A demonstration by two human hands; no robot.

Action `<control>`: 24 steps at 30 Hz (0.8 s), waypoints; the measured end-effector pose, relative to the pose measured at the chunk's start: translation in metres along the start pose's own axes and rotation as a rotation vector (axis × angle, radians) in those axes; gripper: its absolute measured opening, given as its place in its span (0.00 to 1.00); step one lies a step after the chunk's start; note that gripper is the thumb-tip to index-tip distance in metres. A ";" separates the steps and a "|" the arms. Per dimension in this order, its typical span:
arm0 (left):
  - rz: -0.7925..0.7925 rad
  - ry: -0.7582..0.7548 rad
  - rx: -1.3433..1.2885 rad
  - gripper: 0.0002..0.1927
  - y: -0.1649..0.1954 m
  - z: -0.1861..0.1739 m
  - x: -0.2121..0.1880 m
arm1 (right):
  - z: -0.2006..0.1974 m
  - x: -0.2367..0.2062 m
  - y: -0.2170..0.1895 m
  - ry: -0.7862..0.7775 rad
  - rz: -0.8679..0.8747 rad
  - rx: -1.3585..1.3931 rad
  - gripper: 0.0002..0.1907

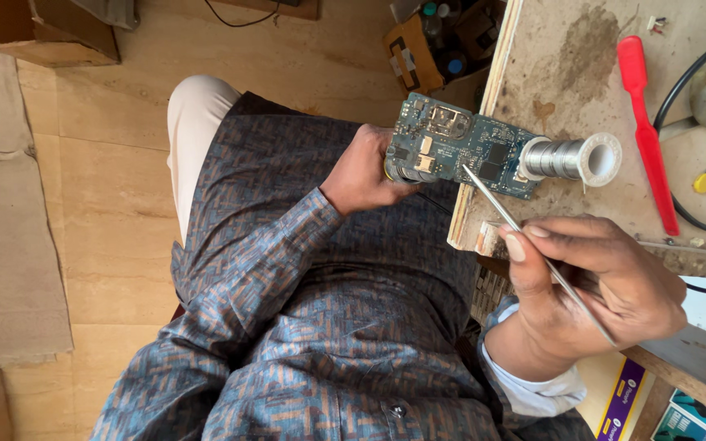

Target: The person sits at a workbench holding a green circuit board in one hand and a long metal probe in the other, repeatedly probing and pressing components on the board. Near the end they pick up a soldering iron and apply it to the board while steadying it with the probe.

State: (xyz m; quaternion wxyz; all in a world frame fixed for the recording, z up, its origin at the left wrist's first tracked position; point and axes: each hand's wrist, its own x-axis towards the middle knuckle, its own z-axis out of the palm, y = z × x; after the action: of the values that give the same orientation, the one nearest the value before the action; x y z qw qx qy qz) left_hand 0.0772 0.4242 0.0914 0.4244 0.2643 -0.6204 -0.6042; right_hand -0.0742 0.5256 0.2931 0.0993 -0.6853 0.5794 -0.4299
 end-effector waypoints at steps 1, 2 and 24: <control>-0.018 -0.001 0.000 0.13 -0.002 0.001 0.000 | 0.000 0.000 0.003 -0.007 -0.002 0.032 0.16; -0.036 -0.002 -0.001 0.13 -0.005 0.001 -0.001 | 0.001 -0.002 0.004 -0.007 0.001 0.039 0.16; -0.035 -0.004 -0.021 0.12 -0.013 0.002 0.000 | 0.007 -0.006 0.013 0.003 0.017 0.045 0.16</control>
State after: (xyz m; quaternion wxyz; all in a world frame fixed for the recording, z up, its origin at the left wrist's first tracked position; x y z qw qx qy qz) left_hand 0.0729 0.4230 0.0786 0.4153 0.2692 -0.6104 -0.6184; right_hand -0.0784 0.5245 0.2781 0.1174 -0.6774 0.5754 -0.4431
